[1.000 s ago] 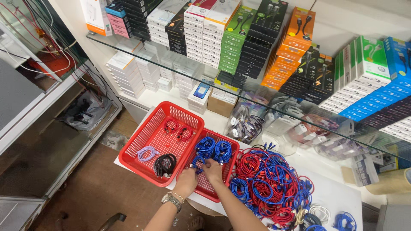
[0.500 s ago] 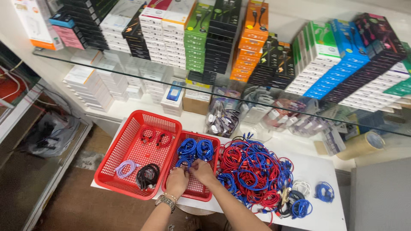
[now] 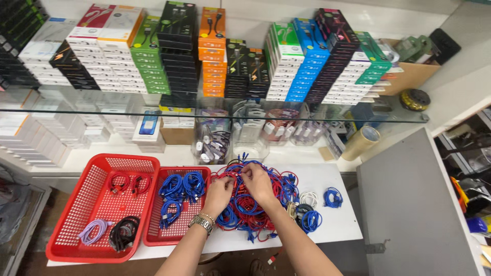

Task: The person untangles and sorts a pile of red, blue, and black cables on a counter. They coil each cable and place it into one of two red baskets. The person handles the cables one at a time, separating them by color and type.

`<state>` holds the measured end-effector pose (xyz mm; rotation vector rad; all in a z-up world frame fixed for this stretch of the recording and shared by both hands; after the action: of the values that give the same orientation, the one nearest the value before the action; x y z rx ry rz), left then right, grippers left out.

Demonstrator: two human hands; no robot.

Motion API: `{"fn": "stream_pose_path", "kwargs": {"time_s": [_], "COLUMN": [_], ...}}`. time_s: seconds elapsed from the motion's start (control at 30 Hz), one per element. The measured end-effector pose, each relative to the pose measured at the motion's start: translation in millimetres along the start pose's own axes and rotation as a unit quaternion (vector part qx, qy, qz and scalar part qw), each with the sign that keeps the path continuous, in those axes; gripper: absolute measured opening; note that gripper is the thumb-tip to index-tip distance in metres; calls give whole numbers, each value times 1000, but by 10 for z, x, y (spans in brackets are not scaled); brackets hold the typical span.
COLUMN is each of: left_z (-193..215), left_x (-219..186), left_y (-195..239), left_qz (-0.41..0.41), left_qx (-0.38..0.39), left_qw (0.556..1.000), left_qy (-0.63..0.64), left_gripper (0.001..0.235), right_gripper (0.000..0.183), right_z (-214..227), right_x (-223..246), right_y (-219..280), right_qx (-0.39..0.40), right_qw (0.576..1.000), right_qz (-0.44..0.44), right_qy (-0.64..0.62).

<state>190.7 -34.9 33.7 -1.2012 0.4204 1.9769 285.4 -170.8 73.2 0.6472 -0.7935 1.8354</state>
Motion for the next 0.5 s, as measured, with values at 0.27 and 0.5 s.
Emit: {"fn": "stream_pose_path", "kwargs": {"time_s": [0.27,0.5], "left_z": [-175,-50], "left_x": [-34,448], "left_y": [-130,-95], "left_qz": [52,64], "left_qx": [-8,-38], "left_qw": [999,994], "left_qy": [-4,-75], "left_gripper": [23,22], "right_gripper": [41,20], "right_z": [542,-606], "right_x": [50,12], "right_y": [130,620], "right_qx": [12,258], "right_qw": [996,945], "right_qz": [55,173], "right_qy": [75,103]}}
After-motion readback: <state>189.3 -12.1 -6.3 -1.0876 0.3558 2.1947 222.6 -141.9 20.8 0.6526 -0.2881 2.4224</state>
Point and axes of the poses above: each hand's wrist, its own y-axis away from the middle knuckle, its own z-axis out of the back of the hand, x = y × z, the point moved 10 cm from there along -y, towards the middle knuckle, and after that the axes turned 15 degrees about -x, right-handed, at the moved point
